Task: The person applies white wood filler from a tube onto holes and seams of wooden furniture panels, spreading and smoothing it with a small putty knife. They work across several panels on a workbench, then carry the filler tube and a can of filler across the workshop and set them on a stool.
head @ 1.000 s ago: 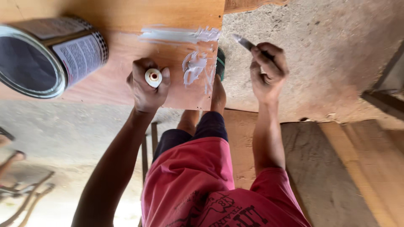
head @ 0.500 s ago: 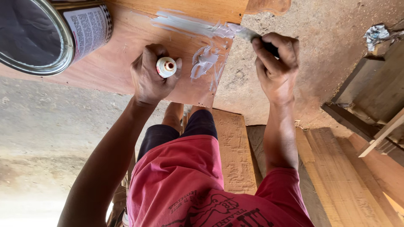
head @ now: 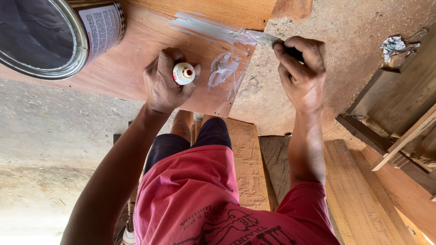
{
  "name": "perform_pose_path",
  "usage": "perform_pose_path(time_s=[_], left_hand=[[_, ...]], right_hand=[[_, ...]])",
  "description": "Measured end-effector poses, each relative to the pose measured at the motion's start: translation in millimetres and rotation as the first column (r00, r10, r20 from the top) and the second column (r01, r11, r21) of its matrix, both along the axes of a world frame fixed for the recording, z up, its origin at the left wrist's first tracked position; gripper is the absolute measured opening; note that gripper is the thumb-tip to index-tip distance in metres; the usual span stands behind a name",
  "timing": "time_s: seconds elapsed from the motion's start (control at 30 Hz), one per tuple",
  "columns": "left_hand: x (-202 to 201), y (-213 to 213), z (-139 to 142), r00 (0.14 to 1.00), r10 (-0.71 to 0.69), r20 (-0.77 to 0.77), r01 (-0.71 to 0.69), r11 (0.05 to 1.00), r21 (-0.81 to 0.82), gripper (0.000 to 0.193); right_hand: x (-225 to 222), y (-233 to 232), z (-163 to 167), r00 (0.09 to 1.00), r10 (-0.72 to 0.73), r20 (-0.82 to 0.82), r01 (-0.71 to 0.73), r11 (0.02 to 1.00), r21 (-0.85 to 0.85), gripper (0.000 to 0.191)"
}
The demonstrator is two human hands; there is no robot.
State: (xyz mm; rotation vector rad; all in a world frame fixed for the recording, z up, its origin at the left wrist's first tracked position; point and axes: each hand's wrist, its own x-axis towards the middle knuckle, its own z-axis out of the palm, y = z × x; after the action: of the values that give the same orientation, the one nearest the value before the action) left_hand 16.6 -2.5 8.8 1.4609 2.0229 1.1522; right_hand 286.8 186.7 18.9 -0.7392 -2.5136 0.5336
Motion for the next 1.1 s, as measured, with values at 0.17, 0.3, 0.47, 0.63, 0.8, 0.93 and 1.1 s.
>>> perform_pose_path(time_s=[0.17,0.3,0.47,0.63,0.8,0.93,1.1], left_hand=[[3,-1,2,1.000,-0.003,-0.010,0.002,1.000,-0.016,0.039],[7,1,3,1.000,0.007,0.007,-0.007,1.000,-0.024,0.039],[9,-1,4,1.000,0.011,-0.014,-0.011,1.000,-0.011,0.041],[7,0,4,0.999,0.017,0.034,-0.016,1.000,-0.017,0.039],[7,1,6,0.999,0.024,0.032,-0.023,0.999,-0.028,0.040],[7,-1,5,0.999,0.029,0.042,-0.027,0.999,-0.033,0.040],[5,-4,6,0.997,0.050,0.053,-0.048,0.998,-0.045,0.040]], right_hand=[[6,16,-15,0.995,-0.079,0.065,0.055,0.949,0.312,0.033],[16,-6,-4,0.989,-0.148,-0.018,0.145,0.983,-0.115,0.036],[18,-43,18,0.991,-0.119,0.060,0.120,0.993,-0.015,0.049],[7,-39,27,0.988,-0.129,0.083,0.131,0.991,-0.018,0.048],[-7,-38,32,0.990,-0.125,0.067,0.128,0.991,-0.049,0.046],[-4,-40,34,0.994,-0.087,0.072,0.090,0.995,-0.032,0.046],[15,-58,8,0.974,-0.153,-0.168,0.079,0.920,-0.383,0.042]])
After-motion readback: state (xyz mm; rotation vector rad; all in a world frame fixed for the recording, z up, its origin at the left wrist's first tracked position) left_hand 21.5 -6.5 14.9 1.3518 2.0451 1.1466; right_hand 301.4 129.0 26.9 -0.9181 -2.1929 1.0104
